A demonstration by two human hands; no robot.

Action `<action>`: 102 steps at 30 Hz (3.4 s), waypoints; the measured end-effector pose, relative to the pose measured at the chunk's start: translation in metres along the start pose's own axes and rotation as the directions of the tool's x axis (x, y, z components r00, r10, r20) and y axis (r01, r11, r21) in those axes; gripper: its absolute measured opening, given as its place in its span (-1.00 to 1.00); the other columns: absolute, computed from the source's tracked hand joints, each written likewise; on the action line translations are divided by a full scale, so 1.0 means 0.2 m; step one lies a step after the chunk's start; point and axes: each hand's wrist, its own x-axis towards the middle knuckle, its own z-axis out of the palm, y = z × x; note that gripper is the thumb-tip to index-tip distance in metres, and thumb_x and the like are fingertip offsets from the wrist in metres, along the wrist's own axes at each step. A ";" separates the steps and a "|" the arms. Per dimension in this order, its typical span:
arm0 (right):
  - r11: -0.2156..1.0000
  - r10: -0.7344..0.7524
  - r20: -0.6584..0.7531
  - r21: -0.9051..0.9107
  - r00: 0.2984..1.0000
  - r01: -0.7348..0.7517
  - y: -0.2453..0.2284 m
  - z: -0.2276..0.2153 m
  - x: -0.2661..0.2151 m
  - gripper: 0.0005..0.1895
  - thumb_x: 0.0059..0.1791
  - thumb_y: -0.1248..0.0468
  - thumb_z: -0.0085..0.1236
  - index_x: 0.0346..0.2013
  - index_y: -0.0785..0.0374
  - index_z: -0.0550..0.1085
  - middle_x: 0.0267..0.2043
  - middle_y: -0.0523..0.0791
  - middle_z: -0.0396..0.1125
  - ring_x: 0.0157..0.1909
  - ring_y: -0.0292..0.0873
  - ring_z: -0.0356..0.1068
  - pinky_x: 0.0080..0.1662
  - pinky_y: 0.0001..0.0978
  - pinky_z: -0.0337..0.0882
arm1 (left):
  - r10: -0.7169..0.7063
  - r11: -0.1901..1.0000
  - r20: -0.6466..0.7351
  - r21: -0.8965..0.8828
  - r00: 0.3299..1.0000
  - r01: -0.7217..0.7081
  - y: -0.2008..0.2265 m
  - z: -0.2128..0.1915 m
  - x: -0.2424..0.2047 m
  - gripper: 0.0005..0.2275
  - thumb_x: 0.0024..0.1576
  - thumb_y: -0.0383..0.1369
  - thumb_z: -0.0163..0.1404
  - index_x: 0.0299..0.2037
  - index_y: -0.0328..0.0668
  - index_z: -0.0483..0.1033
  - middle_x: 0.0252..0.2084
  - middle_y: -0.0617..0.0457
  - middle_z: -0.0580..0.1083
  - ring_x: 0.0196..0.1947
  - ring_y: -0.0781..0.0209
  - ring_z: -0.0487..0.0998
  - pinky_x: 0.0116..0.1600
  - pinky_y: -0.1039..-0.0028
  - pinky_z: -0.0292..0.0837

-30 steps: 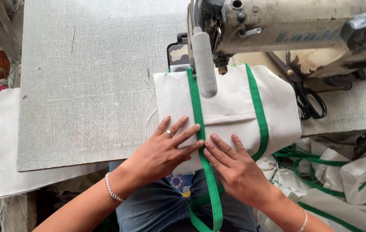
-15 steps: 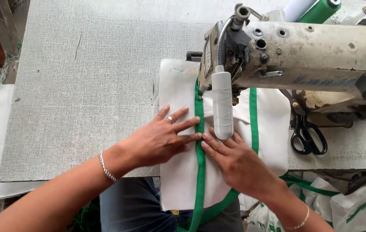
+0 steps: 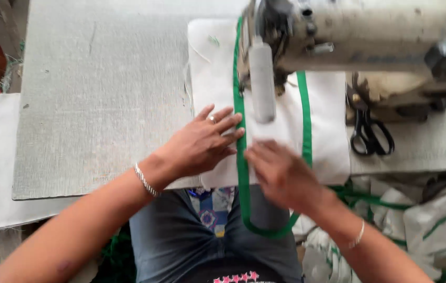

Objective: Sewing green straps onto white fabric bags using an industrial sewing machine and trimming excess with scissors.

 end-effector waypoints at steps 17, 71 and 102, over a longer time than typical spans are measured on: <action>0.304 0.736 0.271 0.687 0.621 -0.660 -0.59 0.23 -0.46 -0.78 0.07 0.08 0.17 -0.35 0.11 0.56 -0.51 -0.06 0.44 -0.38 -0.12 0.50 -0.36 -0.24 0.41 | -0.094 0.995 -0.230 0.018 0.969 0.101 0.37 0.18 -0.32 -0.55 0.26 -0.17 -0.03 0.34 -0.12 0.39 0.37 -0.17 0.33 0.42 -0.16 0.27 0.43 0.04 0.12; 0.979 -0.146 -0.142 0.119 0.979 0.164 -0.17 -0.07 -0.24 -0.60 0.02 0.38 -0.03 0.17 0.31 0.45 0.37 -0.03 0.29 0.38 0.05 0.27 0.34 0.03 0.21 | 0.009 0.983 -0.103 -0.183 0.995 -0.028 0.34 -0.02 -0.31 -0.64 0.13 -0.22 0.12 0.15 0.01 0.57 0.33 -0.03 0.41 0.39 -0.14 0.30 0.42 -0.07 0.04; 0.900 -0.016 -0.111 0.432 0.994 0.063 -0.16 -0.37 0.09 -0.81 0.06 0.40 0.05 -0.03 0.37 0.39 0.15 0.10 0.38 0.22 0.14 0.38 0.19 0.07 0.36 | -0.013 0.996 -0.094 -0.090 0.996 0.005 -0.79 0.06 0.59 -0.71 0.34 -0.30 -0.16 0.22 -0.10 0.46 0.39 0.02 0.30 0.43 -0.11 0.14 0.32 -0.24 -0.01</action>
